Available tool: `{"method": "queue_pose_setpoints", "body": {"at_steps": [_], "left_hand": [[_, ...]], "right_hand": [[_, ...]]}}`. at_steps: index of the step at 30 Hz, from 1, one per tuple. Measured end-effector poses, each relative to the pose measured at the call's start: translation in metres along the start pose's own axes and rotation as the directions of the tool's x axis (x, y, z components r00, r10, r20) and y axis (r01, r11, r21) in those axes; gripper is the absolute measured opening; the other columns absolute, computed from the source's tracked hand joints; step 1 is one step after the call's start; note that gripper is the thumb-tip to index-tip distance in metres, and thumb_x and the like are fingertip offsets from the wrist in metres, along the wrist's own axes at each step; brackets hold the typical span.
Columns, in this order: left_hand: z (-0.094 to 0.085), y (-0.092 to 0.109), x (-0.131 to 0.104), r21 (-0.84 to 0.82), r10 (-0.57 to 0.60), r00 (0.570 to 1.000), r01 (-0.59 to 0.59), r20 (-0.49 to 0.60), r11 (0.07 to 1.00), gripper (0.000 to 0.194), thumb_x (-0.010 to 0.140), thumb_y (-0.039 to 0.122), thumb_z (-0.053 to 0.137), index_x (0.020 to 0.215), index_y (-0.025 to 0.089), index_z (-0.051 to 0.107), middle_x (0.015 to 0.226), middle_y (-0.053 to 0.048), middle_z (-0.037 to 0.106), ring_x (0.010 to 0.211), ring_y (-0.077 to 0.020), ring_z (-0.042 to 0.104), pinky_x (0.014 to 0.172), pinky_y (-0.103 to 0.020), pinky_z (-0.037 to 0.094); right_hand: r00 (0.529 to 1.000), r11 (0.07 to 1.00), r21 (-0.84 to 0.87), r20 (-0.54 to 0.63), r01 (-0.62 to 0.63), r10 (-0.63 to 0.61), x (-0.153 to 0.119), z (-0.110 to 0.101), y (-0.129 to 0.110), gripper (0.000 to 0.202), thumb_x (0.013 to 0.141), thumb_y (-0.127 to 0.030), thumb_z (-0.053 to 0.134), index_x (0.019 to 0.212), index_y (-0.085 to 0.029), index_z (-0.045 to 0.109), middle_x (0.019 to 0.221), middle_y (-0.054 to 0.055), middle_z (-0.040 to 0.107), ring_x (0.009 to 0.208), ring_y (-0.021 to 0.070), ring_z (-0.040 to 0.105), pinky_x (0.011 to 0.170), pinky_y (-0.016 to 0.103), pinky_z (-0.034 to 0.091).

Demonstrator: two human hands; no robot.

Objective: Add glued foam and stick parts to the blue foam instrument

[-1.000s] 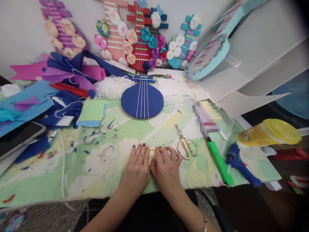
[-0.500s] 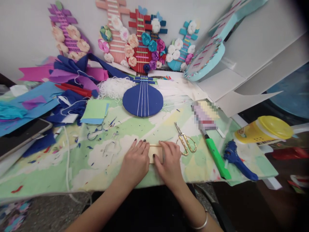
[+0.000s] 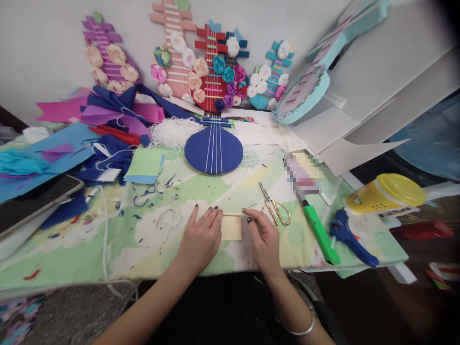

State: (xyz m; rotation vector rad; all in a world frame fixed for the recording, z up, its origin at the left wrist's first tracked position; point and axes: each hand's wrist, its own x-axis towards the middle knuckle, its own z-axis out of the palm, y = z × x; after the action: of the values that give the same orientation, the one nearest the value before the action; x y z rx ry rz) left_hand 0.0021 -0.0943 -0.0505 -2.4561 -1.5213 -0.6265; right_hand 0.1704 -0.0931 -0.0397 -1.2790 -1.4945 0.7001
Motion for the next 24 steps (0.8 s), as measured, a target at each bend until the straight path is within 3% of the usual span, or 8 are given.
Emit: {"method": "queue_pose_setpoints", "body": {"at_steps": [4, 7, 11, 16, 24], "left_hand": [[-0.001, 0.002, -0.001, 0.017, -0.007, 1.000, 0.007, 0.015, 1.000, 0.038, 0.085, 0.011, 0.038, 0.119, 0.007, 0.055, 0.118, -0.016, 0.062, 0.110, -0.0274, 0.056, 0.103, -0.055, 0.028], [-0.002, 0.004, -0.002, 0.036, -0.014, 0.999, 0.013, 0.035, 0.999, 0.041, 0.084, 0.009, 0.038, 0.122, 0.006, 0.052, 0.124, -0.018, 0.056, 0.113, -0.0276, 0.054, 0.103, -0.054, 0.029], [-0.002, 0.007, -0.001, 0.055, -0.039, 0.997, 0.035, 0.069, 0.998, 0.043, 0.083, 0.007, 0.036, 0.124, 0.006, 0.052, 0.128, -0.019, 0.053, 0.118, -0.0293, 0.050, 0.101, -0.054, 0.030], [0.002, 0.007, 0.000, 0.022, -0.008, 0.991, 0.005, 0.131, 1.000, 0.047, 0.085, 0.006, 0.032, 0.130, 0.013, 0.047, 0.133, -0.015, 0.050, 0.127, -0.0291, 0.040, 0.103, -0.057, 0.027], [0.011, 0.008, -0.001, -0.019, 0.045, 0.992, -0.043, 0.121, 0.999, 0.047, 0.083, 0.000, 0.029, 0.125, 0.004, 0.050, 0.130, -0.018, 0.052, 0.124, -0.0257, 0.044, 0.102, -0.043, 0.038]], "right_hand": [[0.997, 0.999, 0.042, -0.075, 0.003, 0.000, 0.001, -0.008, -0.009, 0.025, 0.089, -0.020, 0.042, 0.100, -0.020, 0.064, 0.101, 0.006, 0.064, 0.098, 0.0190, 0.057, 0.089, 0.038, 0.043], [0.994, 0.995, 0.066, -0.087, 0.075, -0.069, 0.001, -0.013, -0.017, 0.032, 0.092, -0.022, 0.034, 0.100, -0.020, 0.064, 0.102, 0.007, 0.064, 0.099, 0.0194, 0.057, 0.089, 0.040, 0.044], [0.979, 0.974, -0.104, 0.050, 0.201, -0.196, 0.002, -0.008, -0.017, 0.029, 0.089, -0.022, 0.040, 0.109, -0.021, 0.061, 0.109, 0.008, 0.062, 0.106, 0.0219, 0.053, 0.093, 0.044, 0.042], [0.955, 0.829, -0.488, 0.242, 0.273, -0.172, 0.002, 0.004, 0.002, 0.041, 0.082, -0.019, 0.052, 0.123, -0.018, 0.053, 0.126, 0.009, 0.056, 0.125, 0.0306, 0.035, 0.096, 0.053, 0.034], [0.945, 0.773, -0.568, 0.304, 0.283, -0.123, 0.000, 0.008, 0.003, 0.036, 0.081, -0.012, 0.048, 0.116, -0.017, 0.057, 0.128, 0.008, 0.055, 0.127, 0.0318, 0.031, 0.094, 0.052, 0.032]]}}
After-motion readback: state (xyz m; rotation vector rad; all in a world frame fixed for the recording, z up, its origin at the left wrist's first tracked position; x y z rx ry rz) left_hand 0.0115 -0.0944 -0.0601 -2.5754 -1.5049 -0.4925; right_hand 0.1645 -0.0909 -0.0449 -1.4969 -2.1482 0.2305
